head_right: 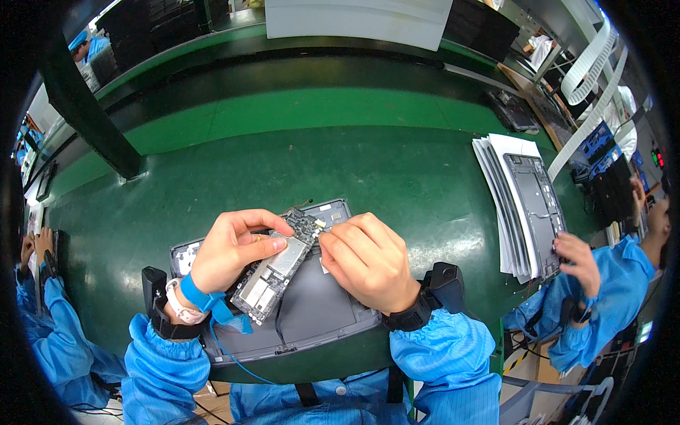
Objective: Assembling internal components of laptops on an assembly line by connecting ribbon cables to the motherboard.
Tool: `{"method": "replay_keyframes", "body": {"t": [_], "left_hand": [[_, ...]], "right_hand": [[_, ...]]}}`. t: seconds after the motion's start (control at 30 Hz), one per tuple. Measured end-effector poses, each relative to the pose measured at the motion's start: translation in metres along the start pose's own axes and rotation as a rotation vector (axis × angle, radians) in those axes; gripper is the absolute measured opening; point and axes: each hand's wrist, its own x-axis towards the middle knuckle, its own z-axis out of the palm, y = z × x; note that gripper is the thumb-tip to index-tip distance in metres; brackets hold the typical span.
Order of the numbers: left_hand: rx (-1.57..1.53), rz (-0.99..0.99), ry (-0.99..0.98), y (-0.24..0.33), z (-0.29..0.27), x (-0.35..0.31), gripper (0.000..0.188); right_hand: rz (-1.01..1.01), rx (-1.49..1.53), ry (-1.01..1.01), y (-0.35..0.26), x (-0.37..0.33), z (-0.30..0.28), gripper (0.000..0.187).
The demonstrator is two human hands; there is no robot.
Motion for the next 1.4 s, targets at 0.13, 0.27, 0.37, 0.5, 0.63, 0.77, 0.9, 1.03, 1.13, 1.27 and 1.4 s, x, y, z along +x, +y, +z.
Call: {"method": "replay_keyframes", "body": {"t": [0.13,0.27,0.37,0.5,0.63,0.77,0.9,1.03,1.13,1.27,1.4], "left_hand": [[0.010,0.009,0.002,-0.002,-0.001,0.001,0.021],[0.015,-0.004,0.006,-0.001,-0.001,0.001,0.021],[0.011,-0.014,0.007,-0.001,-0.001,0.001,0.021],[0.007,-0.016,0.007,0.000,0.000,0.001,0.021],[0.014,-0.028,0.015,0.002,0.000,0.000,0.021],[0.043,-0.031,0.028,0.003,0.000,-0.001,0.020],[0.036,-0.026,0.042,0.002,0.001,-0.002,0.020],[0.079,-0.003,0.045,0.001,0.002,-0.001,0.019],[0.103,0.006,0.042,0.000,0.002,-0.001,0.018],[0.083,0.018,0.046,-0.001,0.000,-0.001,0.018],[0.074,0.011,0.042,0.001,0.001,-0.002,0.019]], "right_hand": [[-0.002,0.007,0.002,0.001,0.000,0.001,0.026],[-0.002,0.004,0.000,0.000,0.000,0.001,0.026],[-0.020,-0.010,-0.023,0.002,-0.002,0.000,0.026],[-0.080,-0.045,-0.053,0.004,-0.003,-0.001,0.028],[-0.134,-0.059,-0.100,0.004,-0.002,-0.005,0.028],[-0.158,-0.076,-0.134,0.003,-0.001,-0.007,0.029],[-0.167,-0.077,-0.147,0.003,-0.002,-0.007,0.028],[-0.176,-0.068,-0.165,0.003,-0.001,-0.008,0.028],[-0.192,-0.048,-0.182,0.004,0.000,-0.009,0.028],[-0.187,-0.042,-0.180,0.004,-0.001,-0.008,0.027],[-0.170,-0.042,-0.178,0.004,-0.002,-0.007,0.027]]}}
